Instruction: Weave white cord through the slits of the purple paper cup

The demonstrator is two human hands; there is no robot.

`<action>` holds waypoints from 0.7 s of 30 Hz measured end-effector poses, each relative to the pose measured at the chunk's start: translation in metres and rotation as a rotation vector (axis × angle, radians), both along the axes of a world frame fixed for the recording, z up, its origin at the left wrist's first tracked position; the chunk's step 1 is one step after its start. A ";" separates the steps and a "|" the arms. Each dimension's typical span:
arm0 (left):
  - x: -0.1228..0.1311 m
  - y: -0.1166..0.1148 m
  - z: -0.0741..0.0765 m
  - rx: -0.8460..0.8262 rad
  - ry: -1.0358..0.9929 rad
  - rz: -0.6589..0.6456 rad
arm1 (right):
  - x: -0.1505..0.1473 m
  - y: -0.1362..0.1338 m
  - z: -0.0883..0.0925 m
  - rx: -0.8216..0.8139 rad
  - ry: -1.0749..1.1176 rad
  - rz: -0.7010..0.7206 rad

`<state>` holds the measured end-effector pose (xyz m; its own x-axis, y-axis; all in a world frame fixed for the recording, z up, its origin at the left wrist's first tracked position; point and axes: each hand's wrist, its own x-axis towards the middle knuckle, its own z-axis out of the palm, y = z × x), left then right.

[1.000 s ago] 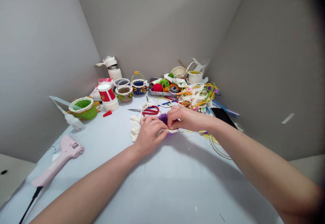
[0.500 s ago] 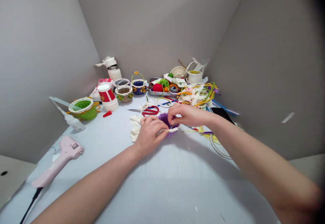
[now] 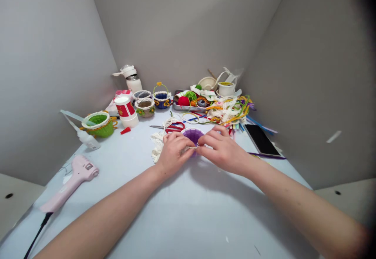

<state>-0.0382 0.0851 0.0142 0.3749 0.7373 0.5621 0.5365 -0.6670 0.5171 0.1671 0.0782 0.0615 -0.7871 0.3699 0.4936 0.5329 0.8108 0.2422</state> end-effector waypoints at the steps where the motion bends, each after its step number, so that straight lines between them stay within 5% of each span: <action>1: 0.000 0.000 0.000 0.007 0.000 -0.002 | -0.001 -0.001 -0.005 0.064 -0.014 0.016; 6: -0.001 0.002 -0.002 0.028 0.010 -0.009 | -0.008 0.004 -0.019 0.294 0.033 0.152; 16: 0.001 -0.004 -0.002 0.073 0.010 -0.028 | -0.023 -0.025 -0.024 0.113 0.075 0.399; 19: 0.002 -0.003 -0.002 0.074 0.014 -0.006 | -0.044 -0.056 -0.032 -0.073 0.123 0.531; 21: 0.002 -0.004 -0.002 0.074 0.029 -0.014 | -0.059 -0.083 -0.038 -0.446 0.194 0.517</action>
